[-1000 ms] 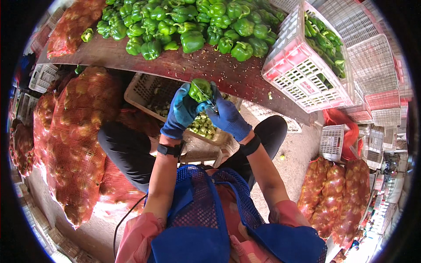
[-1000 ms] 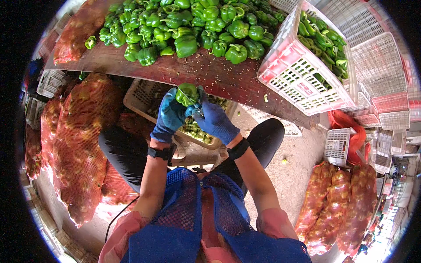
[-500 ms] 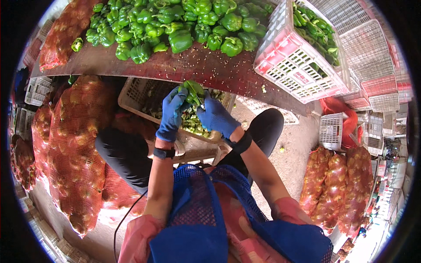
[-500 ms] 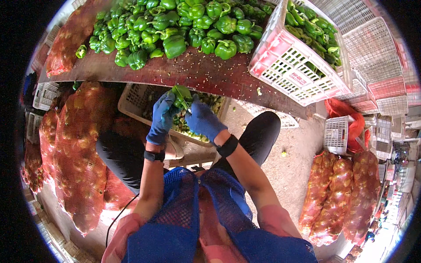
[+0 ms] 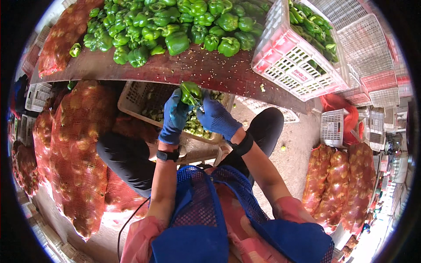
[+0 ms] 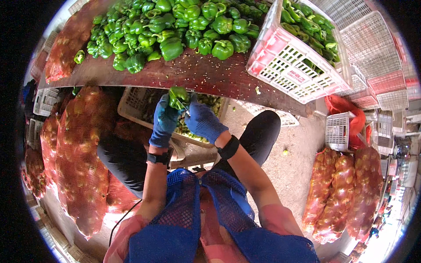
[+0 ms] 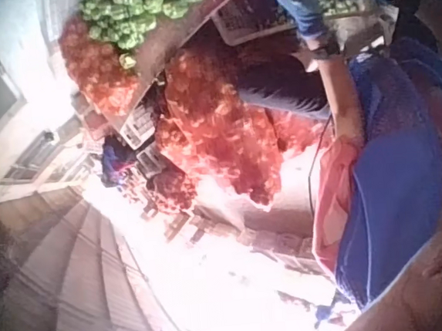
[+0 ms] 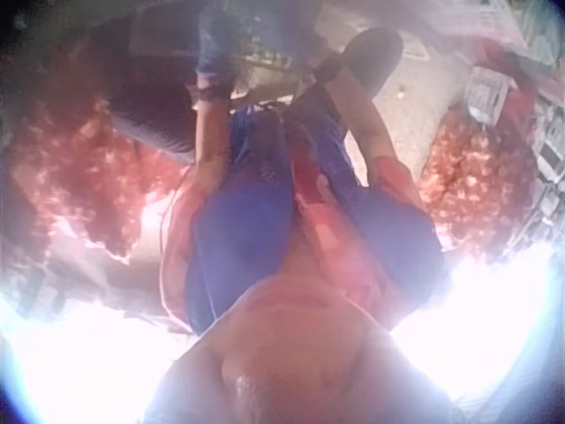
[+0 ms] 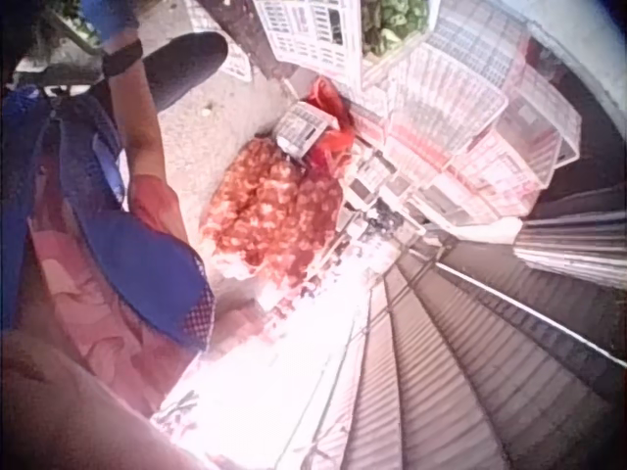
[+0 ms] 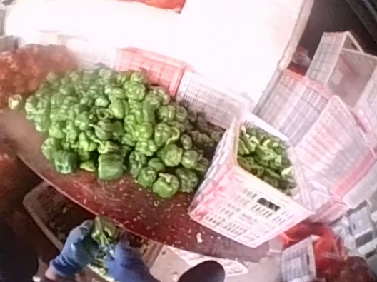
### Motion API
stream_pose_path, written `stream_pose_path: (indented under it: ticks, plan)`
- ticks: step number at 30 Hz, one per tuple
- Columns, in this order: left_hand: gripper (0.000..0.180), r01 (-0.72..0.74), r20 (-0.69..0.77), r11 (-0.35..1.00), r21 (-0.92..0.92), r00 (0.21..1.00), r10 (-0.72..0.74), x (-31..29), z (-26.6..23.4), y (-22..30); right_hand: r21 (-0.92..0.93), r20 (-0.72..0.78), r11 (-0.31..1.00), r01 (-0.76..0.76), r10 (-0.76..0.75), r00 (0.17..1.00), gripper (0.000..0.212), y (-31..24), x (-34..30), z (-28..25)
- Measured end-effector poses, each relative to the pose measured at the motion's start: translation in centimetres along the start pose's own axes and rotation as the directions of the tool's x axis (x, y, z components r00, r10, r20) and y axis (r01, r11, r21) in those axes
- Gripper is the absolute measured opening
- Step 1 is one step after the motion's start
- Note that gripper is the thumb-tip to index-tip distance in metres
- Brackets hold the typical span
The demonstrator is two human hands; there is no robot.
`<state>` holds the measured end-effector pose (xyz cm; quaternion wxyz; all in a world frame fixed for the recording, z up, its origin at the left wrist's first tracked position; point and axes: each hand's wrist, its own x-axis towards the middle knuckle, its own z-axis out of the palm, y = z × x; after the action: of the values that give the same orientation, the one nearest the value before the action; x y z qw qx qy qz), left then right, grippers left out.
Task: Cutting, coring, and sorting green bell peppers in an agricultural warehouse setting.
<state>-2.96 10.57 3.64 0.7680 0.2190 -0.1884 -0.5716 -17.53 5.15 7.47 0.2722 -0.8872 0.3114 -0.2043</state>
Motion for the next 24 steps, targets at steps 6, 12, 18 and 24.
stream_pose_path:
  ticks: [6,12,18,24]
  plan:
    - [0.042,0.013,0.055,0.997,-0.082,0.998,-0.009,-0.3,0.0,0.6,-0.015,-0.101,0.996,0.089,-0.09,0.991,0.059,0.0,0.0,1.5]
    - [0.042,-0.001,0.029,0.995,-0.098,1.0,0.003,-0.7,0.6,1.1,0.01,0.045,1.0,0.014,-0.014,0.999,0.069,-0.2,0.5,0.0]
    - [0.039,0.007,-0.259,0.969,0.246,0.964,0.059,-0.5,-0.5,0.0,0.024,0.011,0.997,-0.068,0.068,0.998,0.06,-0.2,0.2,1.3]
    - [0.038,-0.003,-0.015,0.994,-0.11,1.0,0.002,-0.7,0.5,1.1,-0.094,-0.077,0.977,0.191,-0.199,0.977,0.068,1.5,0.5,1.7]
